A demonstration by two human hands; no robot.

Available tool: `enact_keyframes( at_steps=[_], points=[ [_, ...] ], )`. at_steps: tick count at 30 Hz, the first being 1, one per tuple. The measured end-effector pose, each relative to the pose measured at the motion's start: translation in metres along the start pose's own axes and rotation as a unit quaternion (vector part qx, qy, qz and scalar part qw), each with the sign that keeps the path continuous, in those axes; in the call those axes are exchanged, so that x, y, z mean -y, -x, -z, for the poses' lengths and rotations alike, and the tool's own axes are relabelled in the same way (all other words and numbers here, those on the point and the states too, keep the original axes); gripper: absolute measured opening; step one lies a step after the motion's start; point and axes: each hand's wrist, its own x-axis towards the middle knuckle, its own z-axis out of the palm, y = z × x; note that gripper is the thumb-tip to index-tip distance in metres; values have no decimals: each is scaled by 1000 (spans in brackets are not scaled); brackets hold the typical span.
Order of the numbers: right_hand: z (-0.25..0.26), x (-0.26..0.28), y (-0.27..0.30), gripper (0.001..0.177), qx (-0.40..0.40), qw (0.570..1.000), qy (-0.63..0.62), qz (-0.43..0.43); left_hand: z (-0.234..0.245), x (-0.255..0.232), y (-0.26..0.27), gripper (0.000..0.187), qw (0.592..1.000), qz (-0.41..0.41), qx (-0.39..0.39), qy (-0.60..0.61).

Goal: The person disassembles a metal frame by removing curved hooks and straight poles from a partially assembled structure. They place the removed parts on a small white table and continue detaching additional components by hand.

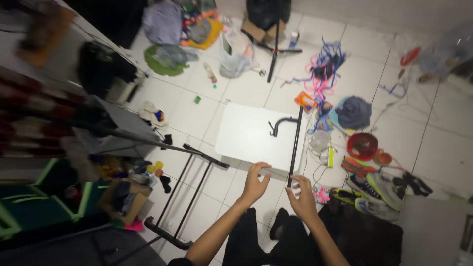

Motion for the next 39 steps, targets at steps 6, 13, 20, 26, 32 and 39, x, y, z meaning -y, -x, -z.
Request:
enact_keyframes(
  at_steps=[6,13,20,26,32,39],
  points=[
    [53,102,30,48,42,998,-8,41,46,-115,41,25,1000,10,11,9],
    [68,150,26,46,86,988,-18,130,64,-141,79,23,997,31,-47,47],
    [40,198,18,44,173,970,-32,169,85,-113,132,25,983,73,-153,74],
    [1,257,19,48,249,946,-16,209,124,-88,153,26,960,96,-240,106],
    [-48,321,15,48,269,924,-15,270,179,-70,150,27,953,52,-267,132],
    [-106,387,9,47,264,925,-49,268,269,-60,128,27,946,13,-270,178]
  ],
)
